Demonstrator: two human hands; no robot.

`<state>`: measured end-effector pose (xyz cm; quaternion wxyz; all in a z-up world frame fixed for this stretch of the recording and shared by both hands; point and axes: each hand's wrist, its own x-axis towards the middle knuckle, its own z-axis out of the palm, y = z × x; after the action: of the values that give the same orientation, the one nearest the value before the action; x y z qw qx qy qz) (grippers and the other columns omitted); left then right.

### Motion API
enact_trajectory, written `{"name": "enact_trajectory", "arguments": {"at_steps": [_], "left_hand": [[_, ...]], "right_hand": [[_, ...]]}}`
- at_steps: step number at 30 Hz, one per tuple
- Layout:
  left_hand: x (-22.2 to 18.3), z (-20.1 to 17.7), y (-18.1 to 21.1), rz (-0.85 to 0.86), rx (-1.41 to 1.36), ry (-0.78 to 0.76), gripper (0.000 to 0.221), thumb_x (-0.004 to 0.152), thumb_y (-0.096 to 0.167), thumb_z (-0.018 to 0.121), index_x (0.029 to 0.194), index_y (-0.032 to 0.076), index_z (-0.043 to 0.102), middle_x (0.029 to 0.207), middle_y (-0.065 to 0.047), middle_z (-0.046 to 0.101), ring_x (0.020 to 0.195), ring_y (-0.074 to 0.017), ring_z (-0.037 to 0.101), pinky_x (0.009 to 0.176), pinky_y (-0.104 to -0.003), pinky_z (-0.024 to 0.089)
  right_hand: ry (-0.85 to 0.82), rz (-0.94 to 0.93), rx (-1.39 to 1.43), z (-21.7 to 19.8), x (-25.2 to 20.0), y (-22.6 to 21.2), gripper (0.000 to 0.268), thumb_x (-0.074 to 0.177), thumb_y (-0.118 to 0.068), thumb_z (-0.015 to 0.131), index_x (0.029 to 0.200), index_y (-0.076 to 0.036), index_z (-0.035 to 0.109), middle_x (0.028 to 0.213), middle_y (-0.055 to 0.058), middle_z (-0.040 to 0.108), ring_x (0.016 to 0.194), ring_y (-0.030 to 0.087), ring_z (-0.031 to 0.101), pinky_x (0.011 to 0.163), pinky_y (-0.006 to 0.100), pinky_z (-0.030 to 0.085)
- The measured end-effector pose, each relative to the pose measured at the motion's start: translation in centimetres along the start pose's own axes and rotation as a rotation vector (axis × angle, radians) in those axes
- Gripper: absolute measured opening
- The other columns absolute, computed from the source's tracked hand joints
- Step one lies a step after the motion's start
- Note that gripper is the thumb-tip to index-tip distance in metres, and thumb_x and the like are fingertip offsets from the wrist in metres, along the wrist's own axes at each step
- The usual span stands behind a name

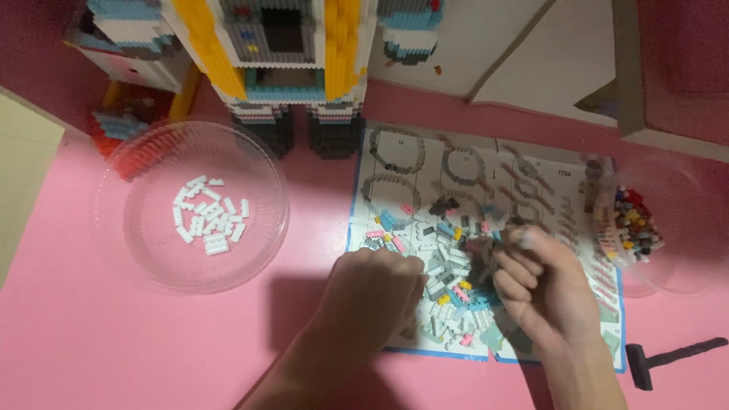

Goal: Sorting and assembling miniature building blocks (nanoblocks) on a pink surface following an instruction manual.

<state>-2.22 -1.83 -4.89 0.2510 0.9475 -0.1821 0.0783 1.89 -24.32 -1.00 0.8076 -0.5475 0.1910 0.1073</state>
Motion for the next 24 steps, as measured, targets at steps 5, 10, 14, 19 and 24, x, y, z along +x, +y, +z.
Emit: {"name": "enact_trajectory", "arguments": {"at_steps": [5,10,14,19,24], "left_hand": [[0.4,3.2,-0.4,0.015,0.092,0.204,0.015,0.069,0.015,0.067,0.065,0.013,0.052,0.058,-0.006,0.052,0.047,-0.0334,0.052,0.040,-0.048,0.041],[1.4,2.0,0.0,0.103,0.146,0.363,0.021,0.083,0.012,0.064,0.068,0.016,0.050,0.059,-0.002,0.044,0.051,-0.0271,0.047,0.044,-0.044,0.037],[2.4,1.2,-0.7,-0.039,-0.360,0.185,0.006,0.086,0.008,0.069,0.083,0.010,0.063,0.077,0.000,0.071,0.048,-0.0243,0.047,0.044,-0.043,0.035],[3.6,-6.4,1.6,-0.974,-1.482,-0.140,0.013,0.094,0.020,0.066,0.091,0.007,0.063,0.065,0.001,0.046,0.059,-0.0116,0.034,0.057,-0.029,0.025],[2.7,-4.9,1.3,-0.722,-2.047,-0.021,0.030,0.090,0.017,0.045,0.063,0.013,0.034,0.051,-0.003,0.031,0.047,-0.0144,0.019,0.046,-0.033,0.014]], "right_hand": [[-0.312,0.172,0.552,-2.1,0.5,-0.7,0.029,0.103,-0.032,0.067,0.103,-0.003,0.067,0.096,0.008,0.052,0.068,0.014,0.042,0.042,0.020,0.034],[-0.067,0.008,-0.274,-0.6,-0.3,-0.9,0.025,0.103,-0.028,0.067,0.095,-0.006,0.075,0.062,0.001,0.044,0.047,0.008,0.026,0.039,0.024,0.020],[-0.233,-0.475,-1.163,2.0,-2.5,-1.6,0.014,0.086,-0.022,0.081,0.085,-0.013,0.092,0.075,0.000,0.088,0.064,0.008,0.077,0.063,0.023,0.057],[-0.277,-0.740,-1.431,0.6,-3.0,0.9,0.023,0.090,-0.033,0.078,0.100,-0.014,0.085,0.075,-0.001,0.079,0.059,0.015,0.067,0.061,0.031,0.053],[-0.116,-0.643,-1.523,1.2,-3.1,2.2,0.025,0.090,-0.043,0.077,0.098,-0.020,0.084,0.066,-0.002,0.069,0.057,0.016,0.062,0.061,0.033,0.051]]}}
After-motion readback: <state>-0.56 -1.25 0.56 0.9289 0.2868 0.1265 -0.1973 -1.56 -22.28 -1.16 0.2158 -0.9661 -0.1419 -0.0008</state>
